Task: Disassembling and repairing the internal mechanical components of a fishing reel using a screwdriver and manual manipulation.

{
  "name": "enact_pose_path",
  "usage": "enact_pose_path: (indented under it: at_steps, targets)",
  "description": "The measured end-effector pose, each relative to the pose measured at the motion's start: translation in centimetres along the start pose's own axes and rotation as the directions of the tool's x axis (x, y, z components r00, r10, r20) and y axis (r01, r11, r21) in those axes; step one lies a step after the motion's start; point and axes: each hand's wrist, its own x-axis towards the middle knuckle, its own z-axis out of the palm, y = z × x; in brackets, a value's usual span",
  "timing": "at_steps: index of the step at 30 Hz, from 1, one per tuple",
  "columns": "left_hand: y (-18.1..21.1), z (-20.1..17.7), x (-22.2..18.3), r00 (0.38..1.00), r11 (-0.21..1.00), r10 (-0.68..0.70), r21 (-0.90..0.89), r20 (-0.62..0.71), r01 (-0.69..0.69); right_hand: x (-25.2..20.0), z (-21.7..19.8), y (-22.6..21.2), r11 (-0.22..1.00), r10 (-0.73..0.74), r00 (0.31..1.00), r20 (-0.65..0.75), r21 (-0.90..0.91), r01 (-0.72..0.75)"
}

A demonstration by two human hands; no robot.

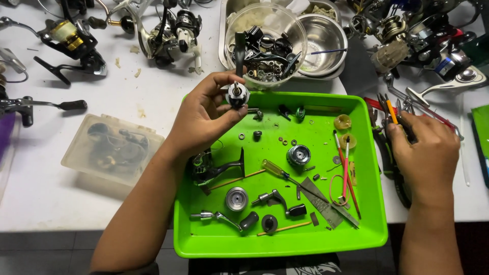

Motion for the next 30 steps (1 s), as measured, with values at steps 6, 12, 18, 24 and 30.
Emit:
enact_pose_path:
  at_steps: [6,12,18,24,30]
  targets:
    - [-0.3,-0.1,0.1,1.000,1.000,0.016,-0.024,0.003,-0.016,4.2,-5.6,-5.7,0.925,-0.051,0.992,-0.116,0.370,0.091]
    - [0.4,-0.2,0.1,0.999,0.999,0.032,-0.044,0.018,-0.032,7.1,-7.7,-10.4,0.840,-0.113,0.976,-0.184,0.507,0.193]
    - [0.9,0.2,0.0,0.999,1.000,0.019,0.010,-0.049,-0.019,6.9,-5.2,-9.6,0.827,-0.154,0.966,-0.208,0.508,0.241]
    - [1.4,0.5,-0.3,0.995,0.990,0.017,0.141,-0.096,-0.003,8.7,-3.6,-9.9,0.784,-0.258,0.921,-0.292,0.494,0.376]
    - [2.1,0.5,-0.3,0.995,0.990,0.049,0.140,-0.087,-0.036,7.5,-2.3,-9.2,0.614,-0.013,0.988,-0.151,0.779,0.127]
